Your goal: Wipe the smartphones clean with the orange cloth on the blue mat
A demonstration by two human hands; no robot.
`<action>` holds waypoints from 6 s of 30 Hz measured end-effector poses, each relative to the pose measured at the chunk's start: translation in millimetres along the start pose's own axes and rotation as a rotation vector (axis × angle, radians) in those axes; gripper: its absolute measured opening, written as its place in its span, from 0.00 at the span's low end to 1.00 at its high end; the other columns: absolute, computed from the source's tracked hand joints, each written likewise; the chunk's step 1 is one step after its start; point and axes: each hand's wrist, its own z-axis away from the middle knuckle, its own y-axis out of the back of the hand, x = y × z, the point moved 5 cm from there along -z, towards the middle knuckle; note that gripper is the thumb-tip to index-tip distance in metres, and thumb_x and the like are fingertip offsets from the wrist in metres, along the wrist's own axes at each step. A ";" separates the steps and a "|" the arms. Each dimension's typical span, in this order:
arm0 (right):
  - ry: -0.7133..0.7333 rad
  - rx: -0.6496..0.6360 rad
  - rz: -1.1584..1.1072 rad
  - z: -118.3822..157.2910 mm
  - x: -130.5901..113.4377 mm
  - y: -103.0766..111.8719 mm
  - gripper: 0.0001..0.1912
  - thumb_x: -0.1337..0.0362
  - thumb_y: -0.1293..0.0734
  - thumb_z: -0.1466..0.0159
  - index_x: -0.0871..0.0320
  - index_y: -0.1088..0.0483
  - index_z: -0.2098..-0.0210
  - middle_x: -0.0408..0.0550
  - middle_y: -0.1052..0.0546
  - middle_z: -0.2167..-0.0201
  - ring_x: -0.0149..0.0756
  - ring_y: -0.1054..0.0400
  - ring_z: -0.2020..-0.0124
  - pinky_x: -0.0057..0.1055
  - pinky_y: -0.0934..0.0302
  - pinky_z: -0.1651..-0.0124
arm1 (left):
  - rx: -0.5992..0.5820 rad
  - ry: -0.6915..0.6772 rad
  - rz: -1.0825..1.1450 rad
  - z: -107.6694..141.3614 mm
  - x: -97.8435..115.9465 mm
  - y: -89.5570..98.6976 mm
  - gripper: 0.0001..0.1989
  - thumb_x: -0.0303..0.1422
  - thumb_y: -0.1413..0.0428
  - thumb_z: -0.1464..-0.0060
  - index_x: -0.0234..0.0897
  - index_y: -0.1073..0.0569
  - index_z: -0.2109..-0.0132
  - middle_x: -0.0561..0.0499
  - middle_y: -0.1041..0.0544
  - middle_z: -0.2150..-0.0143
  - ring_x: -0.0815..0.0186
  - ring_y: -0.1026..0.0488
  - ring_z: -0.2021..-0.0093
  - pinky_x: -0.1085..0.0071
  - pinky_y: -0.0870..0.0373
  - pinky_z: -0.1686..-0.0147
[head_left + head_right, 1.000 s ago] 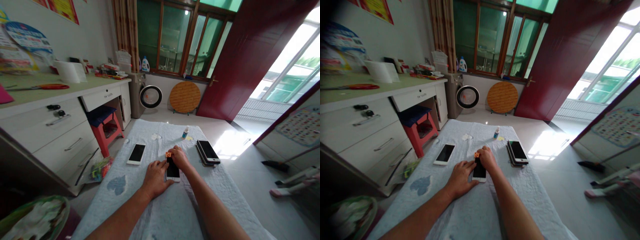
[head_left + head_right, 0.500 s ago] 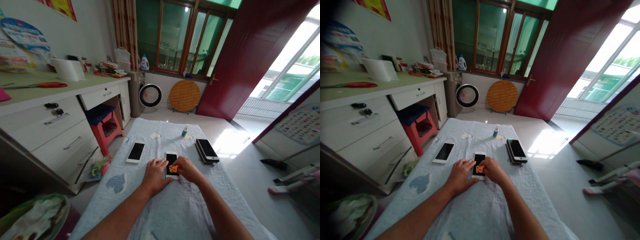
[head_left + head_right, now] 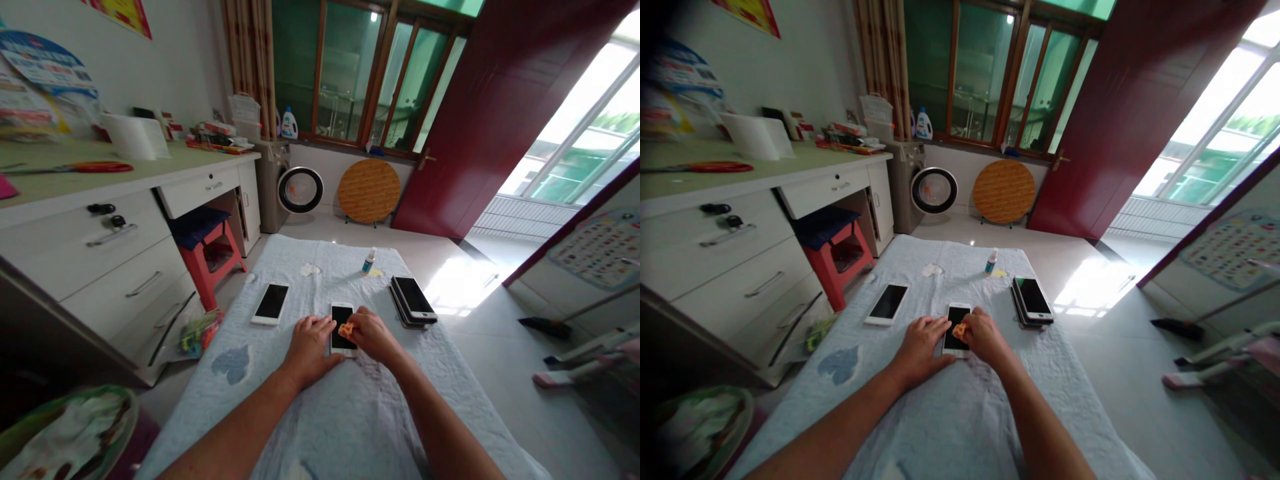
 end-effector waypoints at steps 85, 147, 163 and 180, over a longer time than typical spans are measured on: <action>-0.038 0.361 -0.072 -30.6 36.4 -12.6 0.16 0.73 0.42 0.40 0.60 0.26 0.60 0.51 0.28 0.63 0.36 0.35 0.60 0.30 0.42 0.54 | -0.004 -0.089 0.049 2.0 1.4 6.1 0.27 0.44 0.40 0.50 0.41 0.30 0.44 0.47 0.30 0.41 0.52 0.35 0.46 0.55 0.43 0.44; 0.044 0.420 -0.315 -23.9 36.5 -7.4 0.12 0.64 0.40 0.38 0.57 0.24 0.63 0.49 0.28 0.65 0.36 0.32 0.63 0.30 0.38 0.58 | 0.052 -0.095 0.088 -0.7 3.1 4.3 0.27 0.42 0.38 0.52 0.41 0.29 0.45 0.47 0.29 0.42 0.53 0.35 0.48 0.55 0.43 0.45; 0.069 0.165 -0.858 -12.8 7.4 1.7 0.12 0.55 0.31 0.43 0.57 0.29 0.66 0.44 0.30 0.65 0.31 0.34 0.65 0.27 0.39 0.63 | 0.289 -0.040 0.399 -2.9 -4.1 19.0 0.20 0.42 0.44 0.43 0.39 0.29 0.46 0.45 0.26 0.48 0.57 0.31 0.48 0.58 0.37 0.46; -0.041 -0.069 -1.056 -9.5 -2.5 -16.9 0.17 0.58 0.27 0.48 0.58 0.33 0.65 0.38 0.32 0.73 0.25 0.40 0.75 0.23 0.45 0.72 | 0.236 0.146 1.028 -9.1 -13.9 19.3 0.14 0.42 0.44 0.44 0.34 0.24 0.63 0.50 0.23 0.67 0.63 0.28 0.64 0.71 0.32 0.61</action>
